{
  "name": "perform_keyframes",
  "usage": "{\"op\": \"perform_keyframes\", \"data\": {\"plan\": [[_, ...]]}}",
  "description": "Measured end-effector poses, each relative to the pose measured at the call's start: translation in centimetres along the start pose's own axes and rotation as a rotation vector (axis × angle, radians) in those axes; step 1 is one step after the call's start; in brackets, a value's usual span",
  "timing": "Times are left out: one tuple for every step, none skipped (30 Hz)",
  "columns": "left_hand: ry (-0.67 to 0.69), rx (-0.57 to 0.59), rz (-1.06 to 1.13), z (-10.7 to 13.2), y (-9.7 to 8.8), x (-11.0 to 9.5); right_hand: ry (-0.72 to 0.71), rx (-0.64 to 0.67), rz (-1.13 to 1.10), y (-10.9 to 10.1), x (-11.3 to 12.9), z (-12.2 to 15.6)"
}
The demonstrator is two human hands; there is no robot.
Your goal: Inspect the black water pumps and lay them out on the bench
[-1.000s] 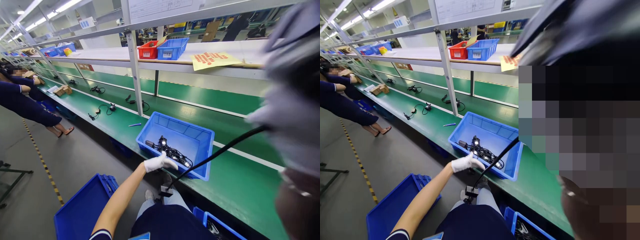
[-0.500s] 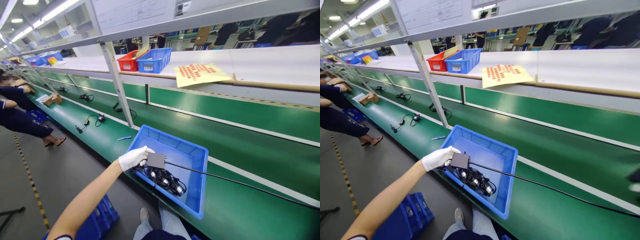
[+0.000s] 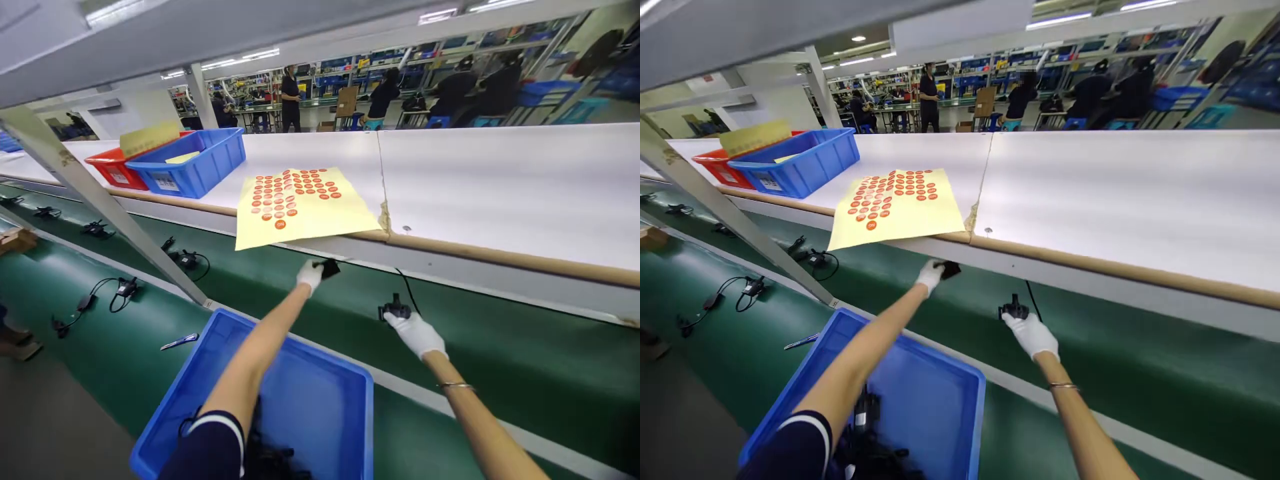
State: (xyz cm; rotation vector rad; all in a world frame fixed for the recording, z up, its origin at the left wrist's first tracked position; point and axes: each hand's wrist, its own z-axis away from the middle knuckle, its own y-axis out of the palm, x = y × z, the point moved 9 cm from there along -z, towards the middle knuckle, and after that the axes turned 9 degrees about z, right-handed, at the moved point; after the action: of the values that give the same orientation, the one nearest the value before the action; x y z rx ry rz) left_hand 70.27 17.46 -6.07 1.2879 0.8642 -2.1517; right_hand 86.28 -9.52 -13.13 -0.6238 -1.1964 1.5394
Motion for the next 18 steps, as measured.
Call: {"op": "perform_keyframes", "data": {"plan": [[-0.051,-0.002,-0.009,-0.2,1.7,2.1,0.029,0.051,0.026,1.9,0.4,-1.0],[-0.104,-0.001,-0.018,-0.2,3.3,4.3,0.044,0.092,0.051,3.6,0.7,-1.7],[-0.157,0.002,-0.024,-0.1,4.6,6.3,0.058,0.125,0.075,4.8,0.8,-2.1],[-0.204,0.003,-0.028,0.1,5.7,8.1,0.068,0.148,0.096,5.6,0.9,-2.4],[-0.245,0.005,-0.028,0.1,6.4,9.5,0.071,0.163,0.114,6.0,1.0,-2.4],[-0.273,0.004,-0.022,0.1,6.8,10.4,0.068,0.17,0.132,5.9,1.1,-2.3],[-0.286,0.0,-0.012,0.0,6.8,10.8,0.056,0.164,0.149,5.5,1.2,-2.0],[-0.283,-0.008,0.005,-0.3,6.3,10.8,0.032,0.147,0.163,4.8,1.6,-1.5],[-0.265,-0.017,0.028,-0.6,5.4,10.4,-0.009,0.125,0.172,4.0,2.3,-0.6],[-0.236,-0.028,0.057,-0.8,4.0,9.9,-0.074,0.106,0.176,3.3,3.2,0.6],[-0.2,-0.038,0.094,-0.9,2.2,9.2,-0.164,0.097,0.175,2.9,4.6,2.4],[-0.163,-0.047,0.138,-0.6,0.1,8.7,-0.277,0.103,0.17,3.0,6.3,4.7],[-0.128,-0.057,0.188,0.1,-2.2,8.3,-0.413,0.128,0.162,3.7,8.4,7.7],[-0.096,-0.07,0.239,1.3,-4.8,8.2,-0.555,0.165,0.158,4.9,10.7,11.1],[-0.071,-0.087,0.29,3.0,-7.3,8.3,-0.695,0.207,0.158,6.4,13.0,14.9],[-0.052,-0.106,0.336,5.1,-9.8,8.8,-0.822,0.254,0.16,8.3,15.4,18.8],[-0.04,-0.126,0.377,7.5,-12.1,9.7,-0.907,0.291,0.173,10.4,17.5,22.3],[-0.034,-0.144,0.413,10.2,-14.1,10.8,-0.969,0.314,0.188,12.4,19.5,25.4]]}}
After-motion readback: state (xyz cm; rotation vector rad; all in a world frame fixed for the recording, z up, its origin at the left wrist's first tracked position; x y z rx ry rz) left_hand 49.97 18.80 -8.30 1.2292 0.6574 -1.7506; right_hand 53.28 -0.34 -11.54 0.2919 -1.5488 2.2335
